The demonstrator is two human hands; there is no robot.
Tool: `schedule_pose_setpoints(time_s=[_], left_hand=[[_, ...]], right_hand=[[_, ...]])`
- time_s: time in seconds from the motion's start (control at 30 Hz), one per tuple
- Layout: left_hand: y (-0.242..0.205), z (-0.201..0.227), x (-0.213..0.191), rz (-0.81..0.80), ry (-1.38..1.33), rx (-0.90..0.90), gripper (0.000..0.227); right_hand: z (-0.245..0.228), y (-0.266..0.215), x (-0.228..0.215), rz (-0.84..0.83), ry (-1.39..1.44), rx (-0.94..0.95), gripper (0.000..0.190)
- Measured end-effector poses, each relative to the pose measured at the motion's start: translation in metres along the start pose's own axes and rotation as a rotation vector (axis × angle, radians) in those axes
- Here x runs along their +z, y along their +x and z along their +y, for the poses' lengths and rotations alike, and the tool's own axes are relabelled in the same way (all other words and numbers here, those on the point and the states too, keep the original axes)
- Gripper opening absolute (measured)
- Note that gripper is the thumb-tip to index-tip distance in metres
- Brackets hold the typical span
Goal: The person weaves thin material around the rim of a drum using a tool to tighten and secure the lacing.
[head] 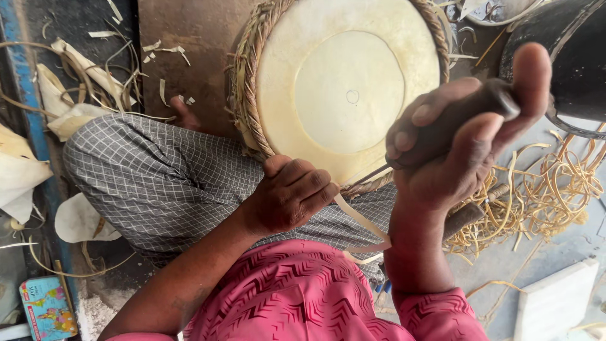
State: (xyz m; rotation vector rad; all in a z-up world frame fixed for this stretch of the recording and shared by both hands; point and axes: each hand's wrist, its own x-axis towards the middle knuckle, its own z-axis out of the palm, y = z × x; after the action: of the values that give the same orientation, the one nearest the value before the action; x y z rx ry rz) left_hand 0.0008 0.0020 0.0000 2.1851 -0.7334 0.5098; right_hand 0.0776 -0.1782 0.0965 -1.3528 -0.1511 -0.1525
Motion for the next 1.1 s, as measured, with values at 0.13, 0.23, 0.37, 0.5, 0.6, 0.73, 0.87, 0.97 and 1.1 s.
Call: schedule_pose_setpoints(time_s=[0.13,0.23,0.37,0.5,0.6,0.73,0.87,0.97,1.1], left_hand=[[0.001,-0.001,0.000,-0.010,0.032,0.024,0.014],[0.004,0.002,0.000,-0.016,0.065,0.028,0.014],[0.005,0.003,-0.001,-0.007,0.054,0.017,0.015],[0.002,0.005,-0.001,-0.025,0.083,-0.005,0.014],[0.002,0.004,-0.001,-0.015,0.073,-0.025,0.012],[-0.001,0.002,0.000,0.021,0.034,-0.039,0.014],[-0.002,0.004,0.001,0.026,0.009,-0.045,0.015],[-0.003,0.005,0.005,0.038,-0.009,-0.041,0.017],[-0.001,0.004,0.005,0.054,-0.027,-0.061,0.017]], right_hand=[[0.000,0.025,0.026,-0.030,-0.212,0.142,0.047],[-0.001,0.040,0.045,-0.183,-0.331,0.330,0.038],[0.020,0.061,0.064,-0.512,-0.553,0.485,0.037],[0.028,0.057,0.066,-0.708,-0.704,0.042,0.023],[0.024,0.053,0.051,-0.615,-0.570,0.390,0.025],[-0.011,-0.002,0.015,-0.230,-0.453,0.375,0.027],[-0.037,-0.066,-0.008,-0.004,-0.462,0.367,0.029],[-0.044,-0.084,-0.022,0.072,-0.537,0.328,0.031],[-0.084,-0.069,-0.036,0.022,-0.832,0.149,0.034]])
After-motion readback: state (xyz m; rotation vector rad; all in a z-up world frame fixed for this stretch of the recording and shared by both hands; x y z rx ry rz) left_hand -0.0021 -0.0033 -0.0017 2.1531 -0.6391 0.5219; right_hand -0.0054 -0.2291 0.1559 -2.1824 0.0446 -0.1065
